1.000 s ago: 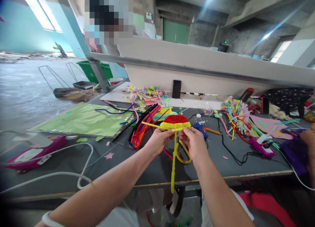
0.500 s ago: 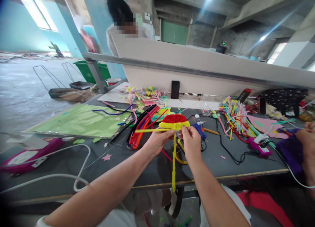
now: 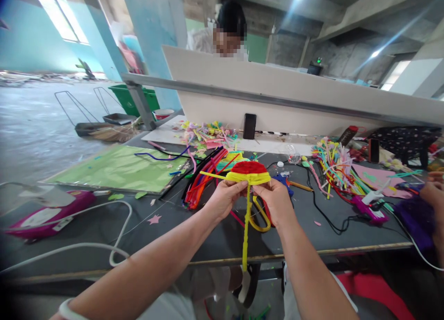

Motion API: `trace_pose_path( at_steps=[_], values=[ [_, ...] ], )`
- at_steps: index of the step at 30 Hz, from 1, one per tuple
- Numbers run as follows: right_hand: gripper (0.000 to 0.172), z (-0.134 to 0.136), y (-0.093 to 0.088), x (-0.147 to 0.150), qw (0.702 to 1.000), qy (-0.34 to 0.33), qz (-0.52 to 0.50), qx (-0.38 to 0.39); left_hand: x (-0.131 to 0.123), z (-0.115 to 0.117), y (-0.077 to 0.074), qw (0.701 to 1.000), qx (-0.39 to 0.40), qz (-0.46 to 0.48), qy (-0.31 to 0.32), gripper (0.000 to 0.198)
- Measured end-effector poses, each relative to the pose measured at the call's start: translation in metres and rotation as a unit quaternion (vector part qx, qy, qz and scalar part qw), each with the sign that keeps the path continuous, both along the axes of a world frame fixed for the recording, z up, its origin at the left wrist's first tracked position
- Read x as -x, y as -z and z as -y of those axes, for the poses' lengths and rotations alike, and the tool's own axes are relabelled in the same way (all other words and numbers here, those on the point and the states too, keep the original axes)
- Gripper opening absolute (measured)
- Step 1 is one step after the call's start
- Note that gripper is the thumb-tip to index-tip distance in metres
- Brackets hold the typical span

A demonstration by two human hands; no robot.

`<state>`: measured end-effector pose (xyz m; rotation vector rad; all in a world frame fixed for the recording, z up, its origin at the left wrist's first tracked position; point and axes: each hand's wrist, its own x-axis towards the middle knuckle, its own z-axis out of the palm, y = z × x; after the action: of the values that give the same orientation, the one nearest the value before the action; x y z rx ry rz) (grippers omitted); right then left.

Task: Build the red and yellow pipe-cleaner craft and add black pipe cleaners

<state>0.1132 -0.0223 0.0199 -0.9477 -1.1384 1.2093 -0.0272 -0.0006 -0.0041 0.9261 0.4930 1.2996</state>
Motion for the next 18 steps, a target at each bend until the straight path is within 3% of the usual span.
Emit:
trace_pose_path(
  at_steps=[7,18],
  values=[
    [0.026,-0.002,-0.002,-0.010,0.999,0.024,0.026,0.009,0.000,0.000,0.001,1.000,-0.005,-0.016,0.001,0.027],
    [0.016,0.004,-0.004,0.003,0.992,0.122,0.008,-0.007,-0.002,0.003,0.001,1.000,-0.007,-0.018,0.004,0.031]
  ],
)
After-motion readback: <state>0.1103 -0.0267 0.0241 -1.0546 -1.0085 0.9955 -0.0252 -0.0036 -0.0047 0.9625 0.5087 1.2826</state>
